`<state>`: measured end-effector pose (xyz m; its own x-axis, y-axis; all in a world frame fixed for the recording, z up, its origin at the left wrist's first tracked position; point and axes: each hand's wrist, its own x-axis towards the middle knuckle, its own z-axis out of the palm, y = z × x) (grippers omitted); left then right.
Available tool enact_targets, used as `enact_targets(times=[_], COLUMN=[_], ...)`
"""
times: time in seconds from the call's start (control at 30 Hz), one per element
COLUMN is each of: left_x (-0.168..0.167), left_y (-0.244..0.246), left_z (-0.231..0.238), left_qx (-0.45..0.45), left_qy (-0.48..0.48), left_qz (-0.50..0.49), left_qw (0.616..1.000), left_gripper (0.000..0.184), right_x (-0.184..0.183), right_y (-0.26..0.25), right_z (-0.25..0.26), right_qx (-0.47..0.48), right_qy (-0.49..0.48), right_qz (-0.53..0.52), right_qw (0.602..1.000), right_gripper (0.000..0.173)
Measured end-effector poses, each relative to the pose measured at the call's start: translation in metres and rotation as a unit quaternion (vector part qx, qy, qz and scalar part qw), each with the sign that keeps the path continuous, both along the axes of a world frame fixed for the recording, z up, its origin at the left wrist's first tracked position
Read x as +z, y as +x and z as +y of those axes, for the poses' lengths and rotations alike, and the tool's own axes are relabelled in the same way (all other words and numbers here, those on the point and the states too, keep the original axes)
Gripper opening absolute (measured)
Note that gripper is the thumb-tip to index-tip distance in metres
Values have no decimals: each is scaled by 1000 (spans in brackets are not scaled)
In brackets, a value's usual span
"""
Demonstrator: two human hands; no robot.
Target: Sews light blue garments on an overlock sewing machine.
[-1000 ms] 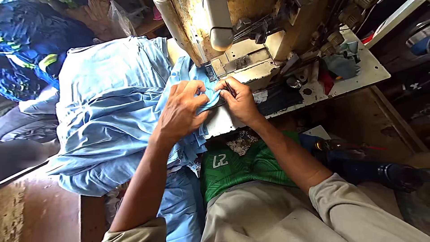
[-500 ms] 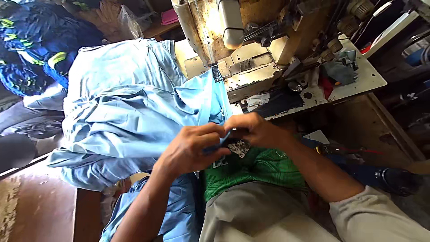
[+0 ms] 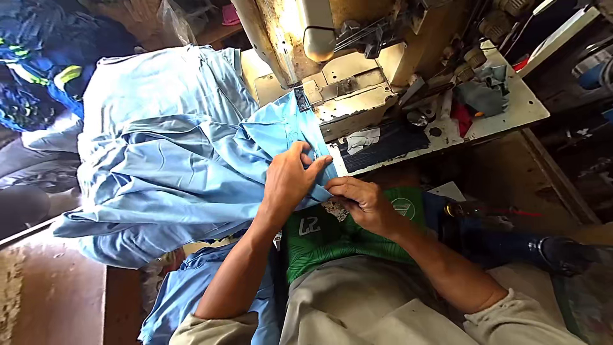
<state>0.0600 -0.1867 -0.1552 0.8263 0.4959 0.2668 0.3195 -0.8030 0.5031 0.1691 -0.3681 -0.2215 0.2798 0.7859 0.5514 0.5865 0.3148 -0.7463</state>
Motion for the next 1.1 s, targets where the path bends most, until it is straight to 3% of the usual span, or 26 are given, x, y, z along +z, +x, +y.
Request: enact_targets(times=[0.07,0.23,0.37,0.53,0.7,0.97,1.1], left_x=[-1,-1,-10,-13,-17,-18,-17], left_y=[2,-15,-18,-13,-9,-8,-13], left_z=[0,-3,-2,-7,-9,-8,-7], left_qx=[-16,-68,-51,-34,-32,-36,-22], left_qy=[7,19,11,21,32,18,-46], left_qz=[-31,-126,-151,-162,-167,-172,-203], left_qw=[999,990,987,986,985,984,978], left_gripper=[23,16,14,13,11,12,9], right_x=[0,12,30,48,53,45,41], right_y=[1,16,45,56,52,52,53], right_z=[4,12,29,52,62,67,54], right_qx=[0,-22,-60,-112,-132,-140,-113], right_qy=[3,40,-30,-79,-85,-39,-68], right_qz=[14,93,-15,-155,-192,-125,-92], right_qw=[1000,995,998,978,969,981,987], right_gripper=[14,19,36,28,22,16,26])
